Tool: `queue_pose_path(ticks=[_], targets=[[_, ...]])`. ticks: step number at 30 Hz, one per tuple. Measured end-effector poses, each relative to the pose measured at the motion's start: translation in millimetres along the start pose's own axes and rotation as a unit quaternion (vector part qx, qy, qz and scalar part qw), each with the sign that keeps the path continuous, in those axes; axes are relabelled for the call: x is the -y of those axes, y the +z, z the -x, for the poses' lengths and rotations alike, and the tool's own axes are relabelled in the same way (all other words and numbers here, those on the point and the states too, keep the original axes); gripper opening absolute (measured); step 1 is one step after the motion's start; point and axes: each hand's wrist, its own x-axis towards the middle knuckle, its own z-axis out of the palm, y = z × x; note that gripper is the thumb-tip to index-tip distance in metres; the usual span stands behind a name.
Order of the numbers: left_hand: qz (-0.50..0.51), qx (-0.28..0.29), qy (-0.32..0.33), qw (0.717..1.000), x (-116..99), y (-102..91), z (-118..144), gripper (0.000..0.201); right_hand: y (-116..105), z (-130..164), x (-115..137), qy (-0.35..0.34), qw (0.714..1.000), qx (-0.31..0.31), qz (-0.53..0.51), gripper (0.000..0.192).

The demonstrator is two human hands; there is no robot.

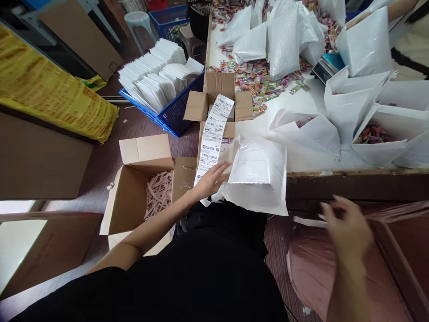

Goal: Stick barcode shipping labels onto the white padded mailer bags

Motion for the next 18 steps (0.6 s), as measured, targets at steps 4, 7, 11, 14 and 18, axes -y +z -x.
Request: queue_pose_path(ticks=[4,7,11,14,18], targets=[[-0.007,0.164,0.126,0.978,-1,-6.5,-16,0.039,93,-6,19,-0.194,0.958,0.200,-0.068,0.038],[0.041,0.153,0.090,0.983,10,-1.8,-10,0.022,117,2,22,-0.179,0.956,0.198,-0.119,0.029],[0.048,-0.042,-0.089,0.994,23,22.8,-4,0.047,125,15,26,0.058,0.976,0.081,-0.191,0.045],[0.032,-0.100,-0.205,0.973,24,39.0,-17,0.051,136,15,32,0.216,0.937,0.113,-0.249,0.053],[0.051,-0.114,-0.264,0.956,15,41.3,-39,0.024,146,7,32,0.373,0.843,0.219,-0.321,0.060]])
